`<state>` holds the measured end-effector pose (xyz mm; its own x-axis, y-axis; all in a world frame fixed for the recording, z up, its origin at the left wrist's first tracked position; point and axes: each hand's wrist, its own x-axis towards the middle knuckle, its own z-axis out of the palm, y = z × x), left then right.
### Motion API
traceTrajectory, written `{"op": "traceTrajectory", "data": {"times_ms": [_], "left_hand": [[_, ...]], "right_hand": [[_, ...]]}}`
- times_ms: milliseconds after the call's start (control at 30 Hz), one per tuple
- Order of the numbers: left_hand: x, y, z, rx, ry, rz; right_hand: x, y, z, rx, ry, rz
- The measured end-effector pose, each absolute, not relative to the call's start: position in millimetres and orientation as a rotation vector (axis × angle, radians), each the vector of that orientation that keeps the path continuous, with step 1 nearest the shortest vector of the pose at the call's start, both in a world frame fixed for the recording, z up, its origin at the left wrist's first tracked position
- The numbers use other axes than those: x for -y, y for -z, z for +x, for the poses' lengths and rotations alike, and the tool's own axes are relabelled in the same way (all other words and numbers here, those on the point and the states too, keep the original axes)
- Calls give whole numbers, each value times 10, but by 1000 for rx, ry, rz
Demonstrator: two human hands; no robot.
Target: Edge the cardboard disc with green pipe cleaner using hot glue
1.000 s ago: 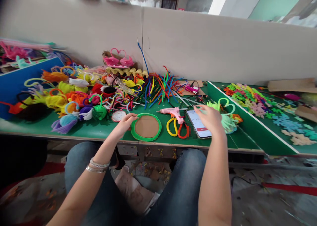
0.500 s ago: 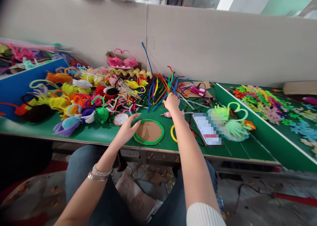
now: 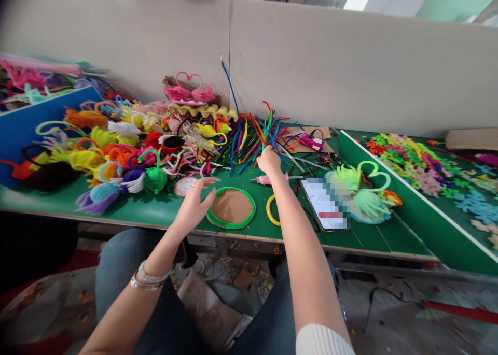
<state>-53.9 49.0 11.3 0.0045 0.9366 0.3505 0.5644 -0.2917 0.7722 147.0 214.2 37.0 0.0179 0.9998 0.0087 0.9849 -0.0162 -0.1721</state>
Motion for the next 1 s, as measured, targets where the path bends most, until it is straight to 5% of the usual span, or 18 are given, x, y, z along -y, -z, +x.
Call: {"op": "traceTrajectory", "data": {"times_ms": [633, 800, 1000], "left_hand": [[-723, -322, -371, -1480, -1209, 1924], [-1267, -571, -132, -1390, -1099, 1938], [-2136, -558, 279, -1326, -819, 1292]], "right_hand": [[-1997, -568, 1513, 2216, -228, -2027], [-1948, -626, 1564, 2233, -221, -2019], [-1859, -720, 1618, 2268, -102, -2002]]}}
